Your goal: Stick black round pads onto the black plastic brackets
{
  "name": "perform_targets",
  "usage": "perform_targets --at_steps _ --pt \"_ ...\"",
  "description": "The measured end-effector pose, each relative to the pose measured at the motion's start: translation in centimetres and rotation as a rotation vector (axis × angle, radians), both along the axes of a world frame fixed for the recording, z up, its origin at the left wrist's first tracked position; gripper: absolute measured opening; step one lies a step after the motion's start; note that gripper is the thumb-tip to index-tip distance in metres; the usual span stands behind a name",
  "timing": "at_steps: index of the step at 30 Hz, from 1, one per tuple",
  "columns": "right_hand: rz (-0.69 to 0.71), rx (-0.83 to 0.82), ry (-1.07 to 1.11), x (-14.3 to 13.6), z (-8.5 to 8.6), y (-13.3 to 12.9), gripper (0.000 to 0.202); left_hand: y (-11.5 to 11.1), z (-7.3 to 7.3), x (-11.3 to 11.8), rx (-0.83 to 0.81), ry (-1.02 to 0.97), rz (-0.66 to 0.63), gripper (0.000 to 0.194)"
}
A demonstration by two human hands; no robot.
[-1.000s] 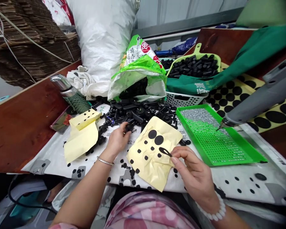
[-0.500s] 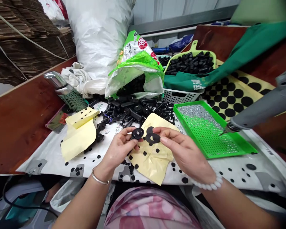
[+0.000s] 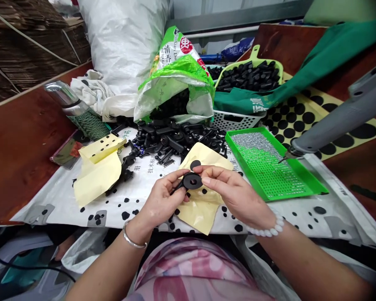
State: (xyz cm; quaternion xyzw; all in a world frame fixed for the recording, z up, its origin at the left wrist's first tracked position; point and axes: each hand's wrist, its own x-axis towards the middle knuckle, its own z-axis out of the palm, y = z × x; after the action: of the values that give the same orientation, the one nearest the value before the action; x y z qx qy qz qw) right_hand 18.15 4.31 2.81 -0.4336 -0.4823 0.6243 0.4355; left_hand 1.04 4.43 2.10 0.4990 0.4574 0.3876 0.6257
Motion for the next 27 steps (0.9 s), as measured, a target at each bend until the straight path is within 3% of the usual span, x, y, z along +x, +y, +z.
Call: perform_targets --at_steps 11,27 --pt "-0.024 -0.004 -0.093 0.1 -0.5 0.2 0.019 -0.3 -0.3 0.0 0.028 0.029 -0.073 0.055" --pt "-0.016 0.059 -0.185 0.3 -0.7 0.4 0.017 -0.3 -0.8 -0.2 0.109 0.100 -0.116 0.049"
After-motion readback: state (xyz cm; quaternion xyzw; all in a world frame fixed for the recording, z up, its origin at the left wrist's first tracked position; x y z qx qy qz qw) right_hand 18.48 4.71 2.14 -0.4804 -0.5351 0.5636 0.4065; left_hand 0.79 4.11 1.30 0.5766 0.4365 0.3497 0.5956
